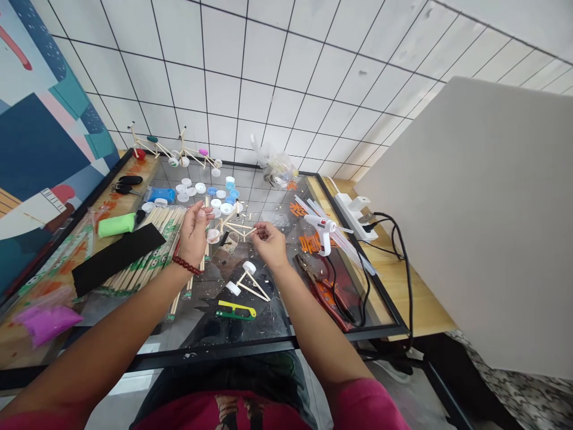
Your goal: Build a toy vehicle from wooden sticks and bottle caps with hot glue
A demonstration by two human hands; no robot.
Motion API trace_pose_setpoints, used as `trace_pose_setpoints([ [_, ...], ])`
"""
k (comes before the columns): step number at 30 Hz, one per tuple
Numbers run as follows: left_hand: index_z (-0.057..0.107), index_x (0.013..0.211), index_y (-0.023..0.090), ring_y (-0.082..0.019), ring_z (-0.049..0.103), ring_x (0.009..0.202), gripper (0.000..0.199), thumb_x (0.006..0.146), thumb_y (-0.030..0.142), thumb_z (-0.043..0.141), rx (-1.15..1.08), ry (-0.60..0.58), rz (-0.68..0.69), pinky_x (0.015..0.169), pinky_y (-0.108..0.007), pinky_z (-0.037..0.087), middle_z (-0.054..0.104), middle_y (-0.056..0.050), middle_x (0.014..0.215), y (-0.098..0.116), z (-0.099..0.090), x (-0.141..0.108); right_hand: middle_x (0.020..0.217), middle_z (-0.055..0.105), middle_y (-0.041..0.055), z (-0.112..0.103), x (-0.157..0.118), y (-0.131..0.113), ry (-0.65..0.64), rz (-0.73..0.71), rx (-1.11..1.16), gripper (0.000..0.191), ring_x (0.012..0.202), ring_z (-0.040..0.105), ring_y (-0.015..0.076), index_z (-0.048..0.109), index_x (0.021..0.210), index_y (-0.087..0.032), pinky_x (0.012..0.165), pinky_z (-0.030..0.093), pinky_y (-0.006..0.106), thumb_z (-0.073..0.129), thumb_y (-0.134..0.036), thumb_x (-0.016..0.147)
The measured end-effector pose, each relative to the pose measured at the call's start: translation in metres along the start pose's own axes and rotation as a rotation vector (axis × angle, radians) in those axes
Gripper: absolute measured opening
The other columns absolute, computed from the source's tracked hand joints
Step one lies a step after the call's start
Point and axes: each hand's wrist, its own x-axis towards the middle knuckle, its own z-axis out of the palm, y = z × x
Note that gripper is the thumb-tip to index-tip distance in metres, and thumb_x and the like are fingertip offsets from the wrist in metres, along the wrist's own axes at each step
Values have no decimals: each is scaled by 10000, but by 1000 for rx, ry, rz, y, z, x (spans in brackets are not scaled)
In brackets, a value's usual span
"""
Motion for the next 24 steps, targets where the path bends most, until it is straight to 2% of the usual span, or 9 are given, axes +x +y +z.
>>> trace_pose_setpoints([
  [24, 656, 1226, 235, -230, 750, 1023, 594, 872, 713, 662, -26, -5, -6, 987, -427, 589, 749, -108, 1175, 1, 0, 1, 709, 693, -24, 0, -1, -2, 5, 0, 41, 259, 647, 610, 155, 676, 898, -221, 693, 542, 307, 674, -306, 653],
])
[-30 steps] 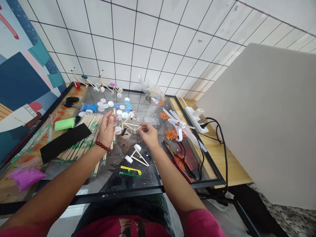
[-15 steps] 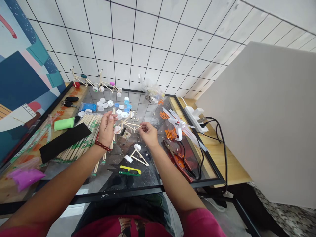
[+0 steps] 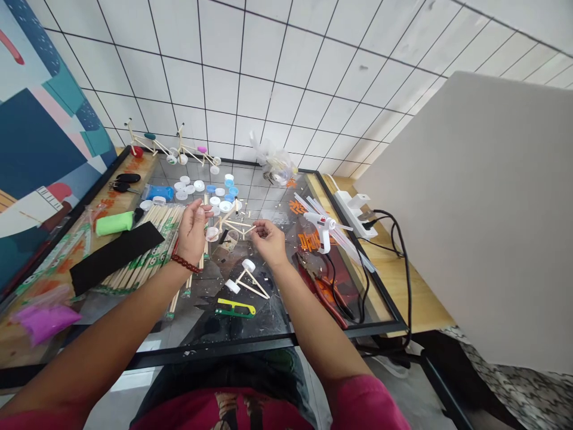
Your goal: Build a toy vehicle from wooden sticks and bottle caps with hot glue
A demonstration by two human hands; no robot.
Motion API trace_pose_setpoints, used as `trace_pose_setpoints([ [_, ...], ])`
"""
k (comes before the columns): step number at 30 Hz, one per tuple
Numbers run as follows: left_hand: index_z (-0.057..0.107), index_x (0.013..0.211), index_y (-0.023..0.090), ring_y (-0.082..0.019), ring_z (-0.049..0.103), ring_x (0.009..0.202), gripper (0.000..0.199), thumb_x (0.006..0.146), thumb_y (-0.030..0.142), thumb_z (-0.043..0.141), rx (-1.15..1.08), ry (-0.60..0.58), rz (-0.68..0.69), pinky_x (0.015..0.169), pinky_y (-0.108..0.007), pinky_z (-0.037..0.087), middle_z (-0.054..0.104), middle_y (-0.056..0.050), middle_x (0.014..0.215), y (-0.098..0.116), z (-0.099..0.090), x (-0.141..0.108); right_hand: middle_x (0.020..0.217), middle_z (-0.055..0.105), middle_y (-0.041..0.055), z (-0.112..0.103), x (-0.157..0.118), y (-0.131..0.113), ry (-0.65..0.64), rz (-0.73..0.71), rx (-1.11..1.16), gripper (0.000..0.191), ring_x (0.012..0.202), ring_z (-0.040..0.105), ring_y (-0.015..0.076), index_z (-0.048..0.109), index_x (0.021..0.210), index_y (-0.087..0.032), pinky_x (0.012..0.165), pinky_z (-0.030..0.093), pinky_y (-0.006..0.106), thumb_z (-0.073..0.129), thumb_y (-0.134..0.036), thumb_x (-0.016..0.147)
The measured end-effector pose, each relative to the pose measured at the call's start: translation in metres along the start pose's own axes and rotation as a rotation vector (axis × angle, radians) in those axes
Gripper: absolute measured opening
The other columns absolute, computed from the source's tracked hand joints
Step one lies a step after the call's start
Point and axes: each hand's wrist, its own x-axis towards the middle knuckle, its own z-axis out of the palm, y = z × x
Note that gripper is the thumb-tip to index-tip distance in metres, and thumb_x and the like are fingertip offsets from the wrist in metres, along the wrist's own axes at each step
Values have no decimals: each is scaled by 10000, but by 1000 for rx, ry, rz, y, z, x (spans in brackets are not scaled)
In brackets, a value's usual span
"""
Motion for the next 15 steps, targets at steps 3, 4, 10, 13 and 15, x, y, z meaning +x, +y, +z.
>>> trace_pose_setpoints([
  [3, 657, 1232, 240, -228, 751, 1024, 589, 877, 709, 660, 7, -1, 0, 977, -418, 590, 750, -107, 1182, -1, -1, 0, 722, 699, -22, 0, 0, 2, -3, 3, -2, 254, 645, 613, 152, 680, 899, -221, 695, 543, 307, 674, -302, 658],
  [4, 658, 1233, 240, -227, 751, 1023, 588, 879, 709, 658, 10, -1, 1, 974, -416, 590, 751, -107, 1182, -1, -1, 0, 724, 701, -22, 0, 1, 2, -5, 2, -4, 253, 643, 613, 152, 681, 900, -222, 692, 544, 306, 677, -297, 659],
  [10, 661, 1242, 241, -227, 752, 1029, 591, 880, 708, 659, 14, 3, 0, 969, -404, 592, 752, -106, 1176, -2, -1, 1, 713, 703, -27, 1, 2, 5, -6, -17, 1, 228, 635, 618, 150, 680, 899, -225, 687, 550, 304, 668, -271, 675],
  [13, 661, 1244, 239, -228, 752, 1026, 587, 883, 702, 662, 12, -2, 1, 958, -400, 598, 750, -105, 1172, -3, -2, 1, 703, 698, -31, 1, 2, 6, -9, -25, 2, 220, 634, 621, 150, 676, 899, -226, 688, 555, 305, 662, -261, 683],
  [15, 662, 1239, 242, -230, 753, 1020, 579, 884, 699, 663, 11, -1, 0, 944, -400, 603, 751, -103, 1164, -3, -2, 1, 698, 696, -33, 1, 2, 6, -7, -29, 0, 217, 636, 622, 150, 678, 900, -225, 697, 559, 307, 661, -256, 686],
])
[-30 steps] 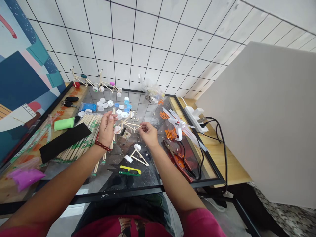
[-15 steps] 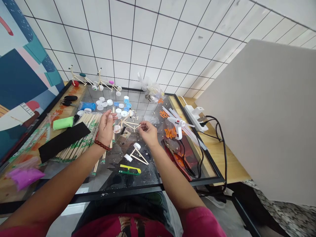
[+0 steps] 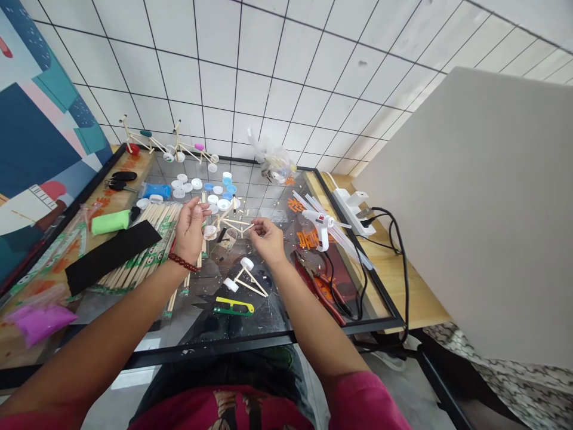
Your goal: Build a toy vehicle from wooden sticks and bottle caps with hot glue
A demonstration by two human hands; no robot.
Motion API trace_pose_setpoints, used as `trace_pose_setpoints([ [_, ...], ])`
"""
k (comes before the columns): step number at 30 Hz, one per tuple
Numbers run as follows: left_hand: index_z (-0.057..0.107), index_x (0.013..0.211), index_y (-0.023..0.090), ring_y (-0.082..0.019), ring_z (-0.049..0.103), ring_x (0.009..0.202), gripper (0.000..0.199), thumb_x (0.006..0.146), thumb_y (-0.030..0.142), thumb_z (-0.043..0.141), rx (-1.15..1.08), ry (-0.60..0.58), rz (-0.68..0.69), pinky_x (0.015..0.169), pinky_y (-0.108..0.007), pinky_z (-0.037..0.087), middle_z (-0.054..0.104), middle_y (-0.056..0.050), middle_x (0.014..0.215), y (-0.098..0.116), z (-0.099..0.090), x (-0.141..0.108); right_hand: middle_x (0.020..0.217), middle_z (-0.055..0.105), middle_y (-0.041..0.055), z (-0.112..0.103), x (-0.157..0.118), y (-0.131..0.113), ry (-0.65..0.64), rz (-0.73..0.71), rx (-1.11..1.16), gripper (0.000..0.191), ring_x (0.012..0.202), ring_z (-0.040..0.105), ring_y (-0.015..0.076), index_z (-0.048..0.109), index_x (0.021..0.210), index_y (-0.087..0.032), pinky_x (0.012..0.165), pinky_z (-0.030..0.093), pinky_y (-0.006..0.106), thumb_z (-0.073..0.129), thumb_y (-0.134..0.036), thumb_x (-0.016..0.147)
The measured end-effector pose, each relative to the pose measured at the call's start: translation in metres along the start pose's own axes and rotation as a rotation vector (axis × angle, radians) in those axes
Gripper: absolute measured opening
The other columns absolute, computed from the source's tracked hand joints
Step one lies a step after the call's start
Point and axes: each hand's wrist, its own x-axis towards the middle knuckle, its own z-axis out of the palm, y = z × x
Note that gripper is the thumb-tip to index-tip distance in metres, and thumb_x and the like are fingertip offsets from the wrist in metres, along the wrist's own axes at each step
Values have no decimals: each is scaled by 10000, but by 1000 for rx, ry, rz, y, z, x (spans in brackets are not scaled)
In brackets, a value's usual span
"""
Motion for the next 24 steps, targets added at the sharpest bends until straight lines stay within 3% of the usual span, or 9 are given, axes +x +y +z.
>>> trace_pose_setpoints([
  [17, 666, 1233, 256, -232, 747, 1022, 568, 880, 701, 669, -9, 1, -3, 921, -390, 602, 751, -100, 1157, 0, 0, 0, 725, 717, -27, -1, 0, -1, 11, 4, -37, 237, 662, 653, 161, 676, 920, -229, 719, 573, 314, 658, -243, 683],
  [24, 650, 1249, 250, -243, 743, 1043, 569, 902, 702, 638, 29, -6, 13, 961, -421, 593, 744, -106, 1181, 0, 0, 0, 734, 714, -37, -1, 0, -1, 16, 2, -35, 350, 655, 647, 153, 669, 1034, -217, 743, 571, 316, 640, -234, 686],
])
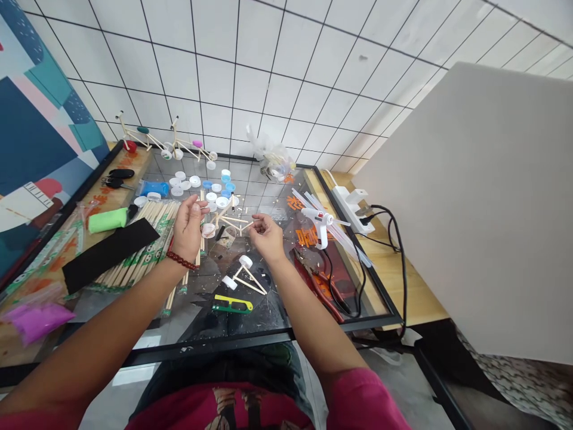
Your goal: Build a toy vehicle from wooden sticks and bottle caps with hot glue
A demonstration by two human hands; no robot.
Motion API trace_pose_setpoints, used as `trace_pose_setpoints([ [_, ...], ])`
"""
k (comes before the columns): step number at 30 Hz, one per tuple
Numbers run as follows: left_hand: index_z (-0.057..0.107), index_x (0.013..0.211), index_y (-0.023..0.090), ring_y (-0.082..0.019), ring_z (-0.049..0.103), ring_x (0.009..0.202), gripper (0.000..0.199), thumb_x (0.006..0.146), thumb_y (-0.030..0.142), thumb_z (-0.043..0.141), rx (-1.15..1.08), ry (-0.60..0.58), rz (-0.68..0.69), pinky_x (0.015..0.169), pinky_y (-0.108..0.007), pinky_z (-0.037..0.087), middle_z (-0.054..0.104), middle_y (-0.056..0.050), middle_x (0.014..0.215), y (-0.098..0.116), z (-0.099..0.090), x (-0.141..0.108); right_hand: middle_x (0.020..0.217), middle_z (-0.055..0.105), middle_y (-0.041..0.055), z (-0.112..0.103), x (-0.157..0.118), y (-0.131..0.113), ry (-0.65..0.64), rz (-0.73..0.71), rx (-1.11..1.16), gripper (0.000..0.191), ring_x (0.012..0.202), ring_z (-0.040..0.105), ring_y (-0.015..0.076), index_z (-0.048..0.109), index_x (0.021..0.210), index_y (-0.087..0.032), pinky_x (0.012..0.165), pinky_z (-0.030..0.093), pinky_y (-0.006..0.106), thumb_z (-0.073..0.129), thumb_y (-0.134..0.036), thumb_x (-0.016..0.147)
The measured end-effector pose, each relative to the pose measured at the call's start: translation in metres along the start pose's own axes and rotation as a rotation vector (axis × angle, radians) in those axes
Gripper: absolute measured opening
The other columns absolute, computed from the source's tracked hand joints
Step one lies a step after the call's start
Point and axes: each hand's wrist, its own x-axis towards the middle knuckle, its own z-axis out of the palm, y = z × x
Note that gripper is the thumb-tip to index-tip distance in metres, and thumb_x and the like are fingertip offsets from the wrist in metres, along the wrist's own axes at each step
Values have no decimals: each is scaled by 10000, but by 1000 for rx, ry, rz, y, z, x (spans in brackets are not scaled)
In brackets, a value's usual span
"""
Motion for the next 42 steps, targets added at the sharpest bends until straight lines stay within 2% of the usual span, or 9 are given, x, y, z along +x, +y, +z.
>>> trace_pose_setpoints([
  [3, 649, 1250, 259, -241, 745, 1043, 569, 901, 707, 636, 1, -3, -1, 958, -413, 595, 744, -104, 1183, -1, 0, 0, 744, 713, -38, 0, 0, 0, 1, 1, 21, 384, 655, 644, 148, 663, 1067, -215, 740, 570, 312, 640, -241, 685],
  [10, 638, 1275, 270, -244, 749, 1056, 509, 955, 663, 586, 43, -21, 27, 954, -415, 603, 740, -108, 1204, -3, -1, 0, 791, 733, -5, -2, -1, 1, 6, -1, 1, 257, 696, 658, 157, 684, 961, -218, 742, 574, 314, 660, -279, 712],
  [17, 651, 1259, 256, -244, 750, 1054, 553, 919, 692, 624, 12, -7, 5, 977, -423, 597, 745, -111, 1196, 1, 1, -1, 776, 737, 0, -1, -1, 3, 16, -5, 19, 222, 683, 662, 163, 684, 939, -218, 741, 570, 324, 673, -307, 736],
  [25, 645, 1269, 249, -238, 747, 1048, 536, 941, 671, 603, 37, -15, 20, 973, -413, 591, 743, -112, 1200, 2, 1, -2, 772, 741, -12, -2, -1, 2, 22, -6, 25, 222, 692, 669, 159, 649, 956, -228, 772, 571, 327, 678, -333, 762],
  [31, 630, 1313, 232, -242, 738, 1066, 567, 951, 666, 587, 86, -89, 125, 1002, -433, 575, 733, -115, 1206, 8, 3, -7, 775, 738, 2, -2, -1, 1, 32, -3, 14, 160, 693, 671, 165, 622, 864, -233, 729, 556, 310, 672, -357, 775],
  [37, 618, 1356, 224, -253, 710, 1143, 544, 997, 624, 537, 190, -199, 231, 1023, -447, 569, 724, -130, 1250, 13, 3, -13, 766, 740, -6, 0, -1, 2, 34, -10, 19, 139, 691, 676, 165, 638, 858, -235, 723, 553, 308, 652, -339, 766],
  [42, 605, 1385, 212, -270, 689, 1204, 533, 1018, 589, 519, 249, -227, 290, 1050, -460, 556, 715, -149, 1284, 14, 2, -15, 770, 746, -6, 0, -1, 2, 26, -19, 34, 141, 673, 660, 161, 646, 876, -234, 734, 558, 317, 652, -325, 769],
])
